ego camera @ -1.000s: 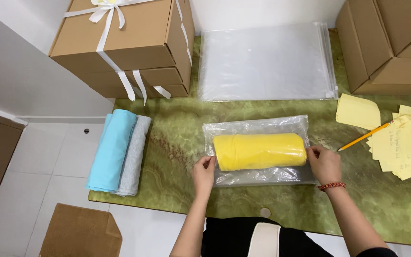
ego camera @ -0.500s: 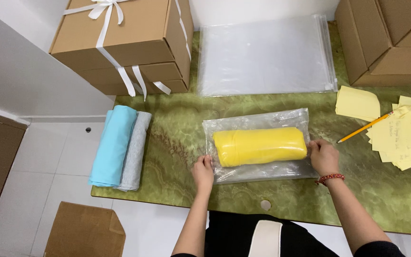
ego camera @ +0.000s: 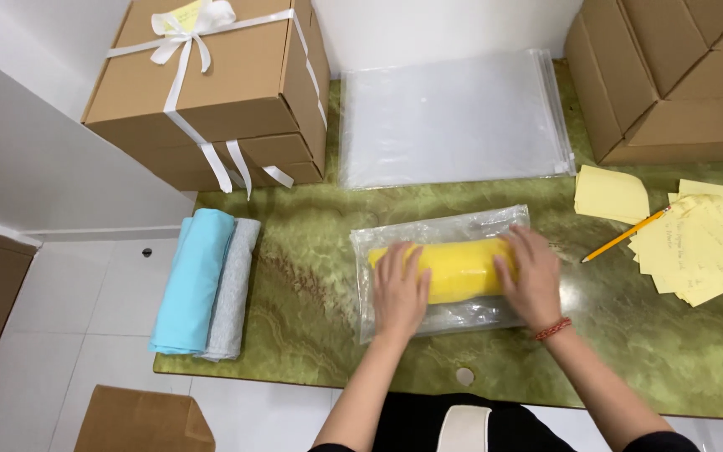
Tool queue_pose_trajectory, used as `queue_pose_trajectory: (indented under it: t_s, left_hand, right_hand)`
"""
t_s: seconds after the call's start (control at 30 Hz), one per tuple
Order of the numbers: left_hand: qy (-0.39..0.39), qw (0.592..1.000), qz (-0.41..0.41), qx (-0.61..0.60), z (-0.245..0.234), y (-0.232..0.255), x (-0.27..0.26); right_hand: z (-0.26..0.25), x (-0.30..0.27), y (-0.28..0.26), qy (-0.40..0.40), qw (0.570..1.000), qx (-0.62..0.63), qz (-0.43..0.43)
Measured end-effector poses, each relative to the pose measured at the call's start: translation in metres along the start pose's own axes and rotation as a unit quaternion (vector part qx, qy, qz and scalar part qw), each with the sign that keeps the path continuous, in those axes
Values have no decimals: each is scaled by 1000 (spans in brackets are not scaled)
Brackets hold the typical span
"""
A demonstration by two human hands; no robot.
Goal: Packing a fabric roll into a plastic bag and cardboard box, then tying it with a ribbon
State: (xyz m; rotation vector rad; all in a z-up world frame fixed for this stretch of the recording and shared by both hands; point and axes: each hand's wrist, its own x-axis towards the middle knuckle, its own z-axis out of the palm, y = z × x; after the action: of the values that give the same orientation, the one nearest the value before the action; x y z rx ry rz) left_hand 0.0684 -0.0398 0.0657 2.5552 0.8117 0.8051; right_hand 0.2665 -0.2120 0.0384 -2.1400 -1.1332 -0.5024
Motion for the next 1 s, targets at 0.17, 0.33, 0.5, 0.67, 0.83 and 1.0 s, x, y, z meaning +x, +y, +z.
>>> queue_pose_trajectory:
  t_s: [0.17,0.33,0.5,0.67,0.83,1.0]
  left_hand:
    - [-46,963,216,156,32,2,-25]
    - [-19,953,243,180,30,-10,-21]
    - [24,958,261,112,24,6,64]
    - [-14,978,178,-110,-39,79,180]
    - [37,960,167,-220,-98,150,270]
    - [77,936,193,-284,-133,193,323]
  right_hand:
    - [12,-16,-17,-113,986,-100,-72]
    - [9,-13,2,-137,985,-91,-47]
    - [-40,97,46,-59,997,-43,37]
    - [-168,246,56,136,977,66,149]
    - [-253,349,62,184,975,30,119]
    - [-278,407,82,158,983,-53,80]
